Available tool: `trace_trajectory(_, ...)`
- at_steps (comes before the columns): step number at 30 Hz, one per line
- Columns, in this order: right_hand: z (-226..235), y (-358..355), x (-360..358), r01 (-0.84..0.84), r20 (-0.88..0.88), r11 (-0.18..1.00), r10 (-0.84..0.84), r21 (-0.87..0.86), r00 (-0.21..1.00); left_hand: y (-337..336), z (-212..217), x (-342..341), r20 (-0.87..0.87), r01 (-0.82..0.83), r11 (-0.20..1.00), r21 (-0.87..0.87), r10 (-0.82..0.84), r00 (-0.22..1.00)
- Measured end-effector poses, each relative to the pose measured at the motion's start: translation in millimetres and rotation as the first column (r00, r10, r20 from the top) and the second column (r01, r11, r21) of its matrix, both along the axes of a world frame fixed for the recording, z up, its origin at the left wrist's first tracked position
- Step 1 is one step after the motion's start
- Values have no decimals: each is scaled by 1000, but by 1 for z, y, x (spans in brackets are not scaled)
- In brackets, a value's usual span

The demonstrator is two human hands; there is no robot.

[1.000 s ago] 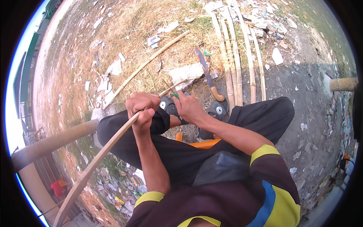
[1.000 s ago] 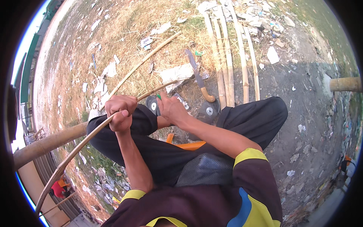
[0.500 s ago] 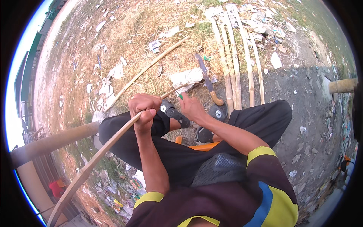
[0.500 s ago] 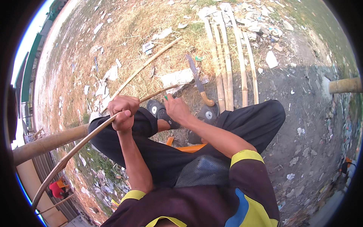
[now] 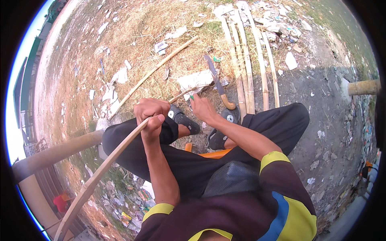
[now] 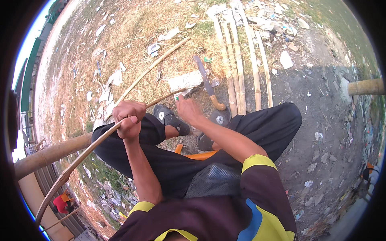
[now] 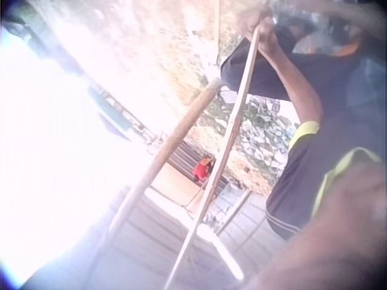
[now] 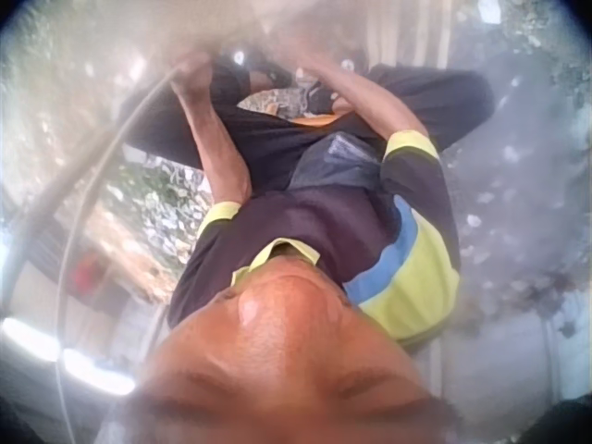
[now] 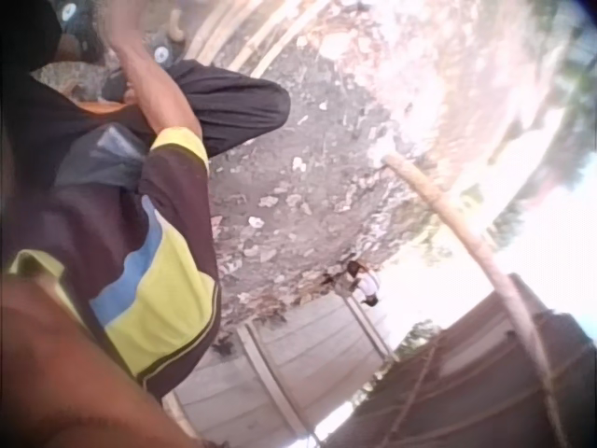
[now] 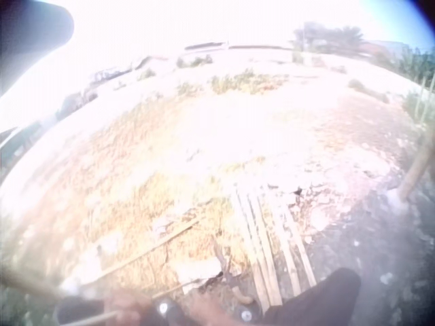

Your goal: The person sits cross-legged on the ground and uses a small knife to shave the surface of a long bamboo stick. They hold the stick with their left hand and scrape the blade along its length with their right hand, removing thin strips of material.

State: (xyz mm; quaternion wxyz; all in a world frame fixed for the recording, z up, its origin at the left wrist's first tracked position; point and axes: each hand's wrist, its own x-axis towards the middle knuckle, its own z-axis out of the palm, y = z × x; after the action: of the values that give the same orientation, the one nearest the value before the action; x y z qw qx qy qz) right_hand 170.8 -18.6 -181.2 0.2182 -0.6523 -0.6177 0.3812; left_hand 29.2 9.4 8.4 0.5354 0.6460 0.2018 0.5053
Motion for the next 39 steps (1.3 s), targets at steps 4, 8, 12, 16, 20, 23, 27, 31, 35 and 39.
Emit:
trace_trajectory(4,-33,4,9,24,12,998,-24,66,1000,2,0,-1,28,5,1000,5,-5,1000)
trace_trajectory(8,-7,8,-4,18,-12,996,-17,89,1000,-2,1,-2,0,-33,999,-6,33,999)
trace_trajectory(12,-16,18,-10,-5,2,983,5,185,1000,2,-5,-15,57,-88,996,-2,88,994)
trace_trajectory(16,-6,24,-25,55,26,992,-58,118,998,13,-8,-31,162,-158,983,-95,172,972)
trace_trajectory(20,3,15,-25,92,-54,994,-89,58,995,4,-8,-22,143,-119,992,-42,124,982)
trace_trajectory(23,12,3,-25,79,-46,996,-77,38,996,2,-6,-20,137,-132,989,-64,140,981)
trace_trajectory(27,2,7,-10,15,56,998,-18,57,998,5,-6,-21,137,-122,990,-69,130,982)
trace_trajectory(31,13,11,-10,-18,76,1000,17,15,997,5,-5,-19,118,-96,994,-60,103,988)
trace_trajectory(35,-33,13,3,50,99,999,-51,8,994,2,1,-4,73,-78,997,-20,79,994)
trace_trajectory(39,-17,13,-18,73,49,997,-72,-24,996,6,-2,-16,101,-101,994,-29,104,989)
